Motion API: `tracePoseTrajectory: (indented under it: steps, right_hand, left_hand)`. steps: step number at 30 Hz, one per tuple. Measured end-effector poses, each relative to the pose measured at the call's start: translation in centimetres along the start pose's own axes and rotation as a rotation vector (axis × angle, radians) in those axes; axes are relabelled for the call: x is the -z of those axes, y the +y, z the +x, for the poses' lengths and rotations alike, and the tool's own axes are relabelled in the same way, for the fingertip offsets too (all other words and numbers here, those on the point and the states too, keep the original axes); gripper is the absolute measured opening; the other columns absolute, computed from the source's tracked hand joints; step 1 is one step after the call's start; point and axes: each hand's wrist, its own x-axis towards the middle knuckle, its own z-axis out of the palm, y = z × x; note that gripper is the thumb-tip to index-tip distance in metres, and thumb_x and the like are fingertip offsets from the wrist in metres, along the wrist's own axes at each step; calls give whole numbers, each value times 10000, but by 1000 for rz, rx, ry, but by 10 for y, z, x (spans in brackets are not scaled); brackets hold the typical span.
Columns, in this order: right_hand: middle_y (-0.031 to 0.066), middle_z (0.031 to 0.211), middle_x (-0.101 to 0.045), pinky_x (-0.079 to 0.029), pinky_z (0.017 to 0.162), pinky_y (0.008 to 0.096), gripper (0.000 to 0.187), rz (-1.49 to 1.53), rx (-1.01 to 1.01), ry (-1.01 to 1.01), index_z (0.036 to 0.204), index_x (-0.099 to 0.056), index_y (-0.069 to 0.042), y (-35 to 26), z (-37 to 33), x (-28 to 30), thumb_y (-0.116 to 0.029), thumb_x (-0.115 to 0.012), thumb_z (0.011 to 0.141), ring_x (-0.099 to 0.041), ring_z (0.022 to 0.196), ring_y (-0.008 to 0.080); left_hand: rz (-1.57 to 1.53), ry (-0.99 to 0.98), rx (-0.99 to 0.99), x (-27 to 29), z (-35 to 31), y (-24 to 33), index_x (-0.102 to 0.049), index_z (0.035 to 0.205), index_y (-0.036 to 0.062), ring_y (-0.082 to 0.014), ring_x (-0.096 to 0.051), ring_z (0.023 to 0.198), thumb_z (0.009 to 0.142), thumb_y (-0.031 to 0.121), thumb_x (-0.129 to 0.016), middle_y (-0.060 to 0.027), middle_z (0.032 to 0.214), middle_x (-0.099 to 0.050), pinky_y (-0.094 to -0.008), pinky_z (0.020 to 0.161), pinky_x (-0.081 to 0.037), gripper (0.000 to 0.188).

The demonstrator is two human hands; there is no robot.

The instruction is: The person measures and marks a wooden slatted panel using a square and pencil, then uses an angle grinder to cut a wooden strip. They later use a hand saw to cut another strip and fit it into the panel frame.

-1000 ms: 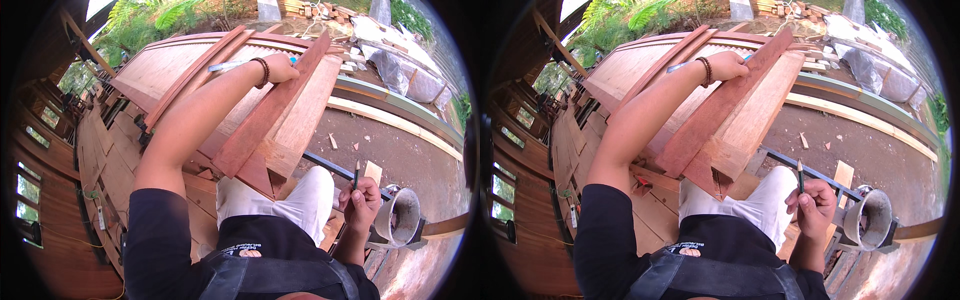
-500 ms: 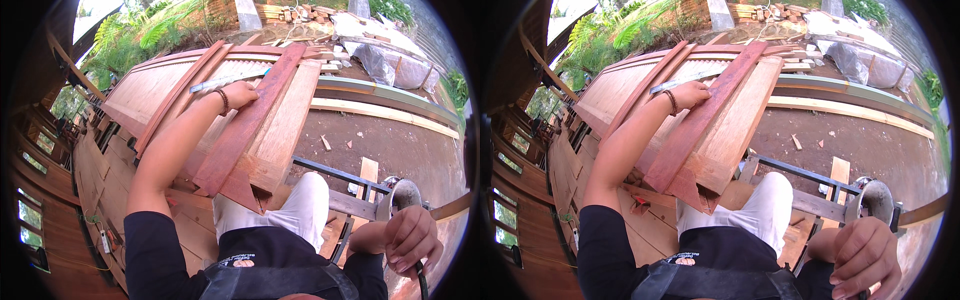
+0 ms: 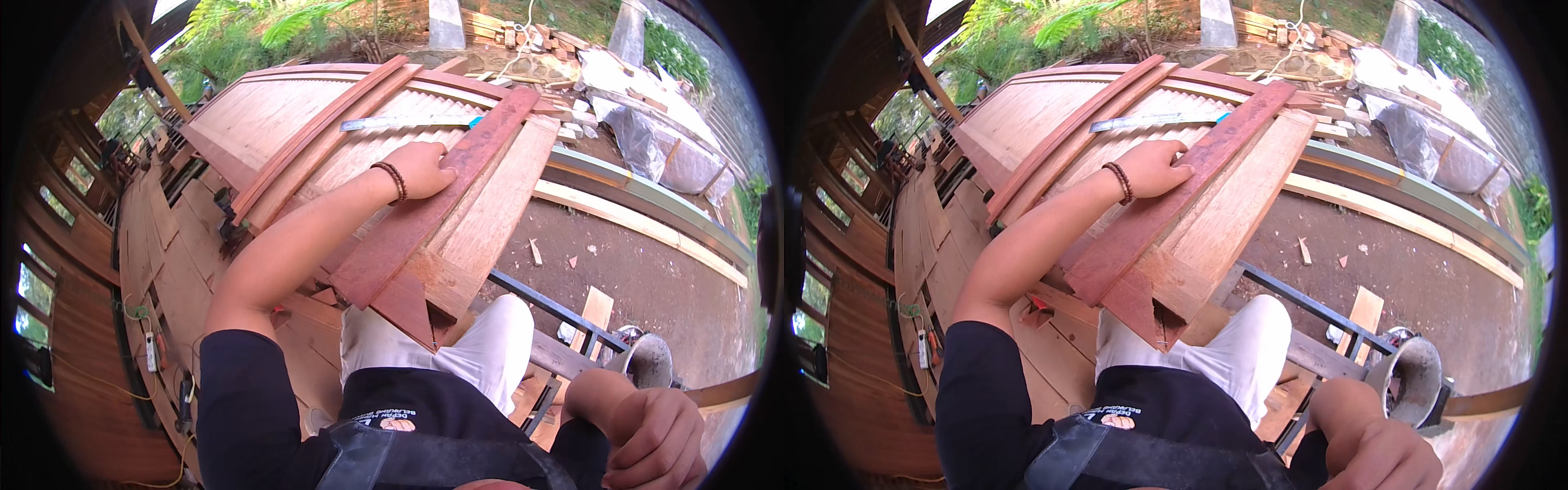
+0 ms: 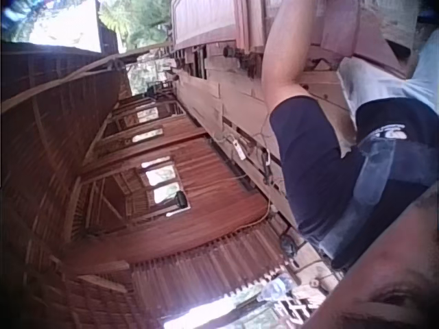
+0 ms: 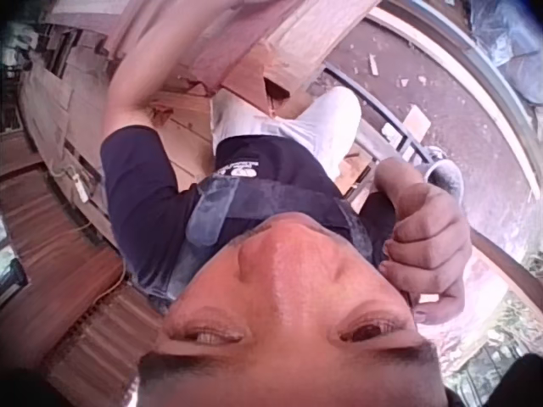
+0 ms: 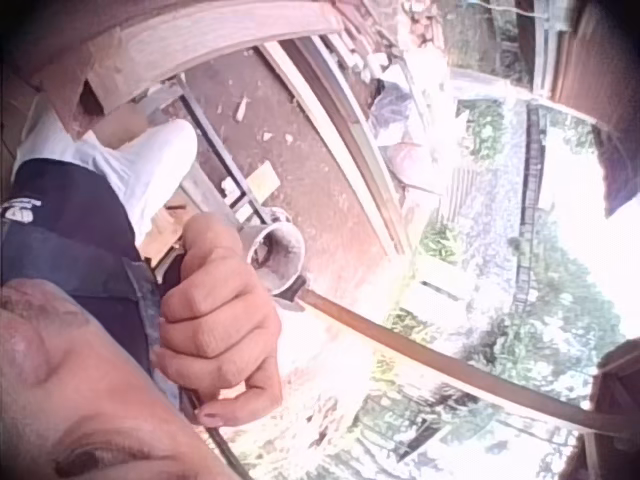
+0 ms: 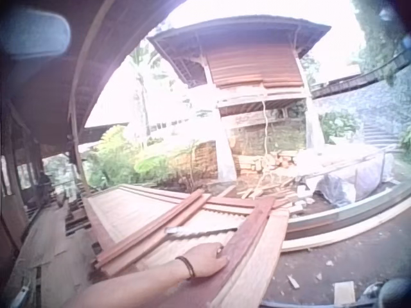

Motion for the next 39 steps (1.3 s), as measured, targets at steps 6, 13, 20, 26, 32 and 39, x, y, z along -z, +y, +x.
tracePoseTrajectory:
  steps: [6,13,20,26,32,39]
  right_hand:
    - [-20,624,-551,-366,468,238,138,158,-84,127,1053,-590,-87,15,13,-21,-87,-541,923,-463,471,73]
    - [-25,723,-615,-396,519,215,321,-85,-411,-15,1240,-584,-162,9,7,2,-357,-568,986,-505,561,55]
    - [157,1049,-641,-463,868,329,357,-794,-908,-316,1132,-626,28,132,-96,30,-18,-715,789,-626,971,265]
    - [151,1267,-578,-334,1067,496,461,-945,-1037,-722,1201,-634,-49,157,-105,18,-281,-698,808,-513,1216,362]
    - [115,1273,-595,-268,1129,514,359,-958,-1171,-727,1173,-638,-75,160,-103,26,-278,-648,878,-517,1242,326]
    - [119,1265,-596,-280,1119,529,307,-949,-1190,-751,1141,-633,-75,167,-103,23,-227,-611,876,-520,1227,339]
  left_hand:
    - [-79,18,-31,5,-33,-19,-585,1265,-10,-340,-635,1064,880,366,-618,-210,1119,-674,-392,949,-489,540]
    - [-115,178,-103,4,-100,-56,-594,1234,7,-327,-607,1079,877,299,-652,-178,1134,-639,-390,956,-486,465]
    - [-162,319,-95,-20,-128,-66,-648,1082,3,-336,-620,1009,847,245,-653,-172,1017,-654,-411,907,-494,337]
    - [-224,399,-67,-22,-132,-57,-662,1000,11,-344,-619,972,812,227,-675,-165,965,-643,-423,895,-492,287]
    - [-293,367,53,-14,-130,-45,-645,982,24,-316,-595,1006,759,213,-695,-145,983,-610,-418,921,-479,297]
    - [-316,369,100,-17,-134,-46,-624,962,33,-310,-582,1009,723,165,-672,-130,994,-603,-416,934,-472,277]
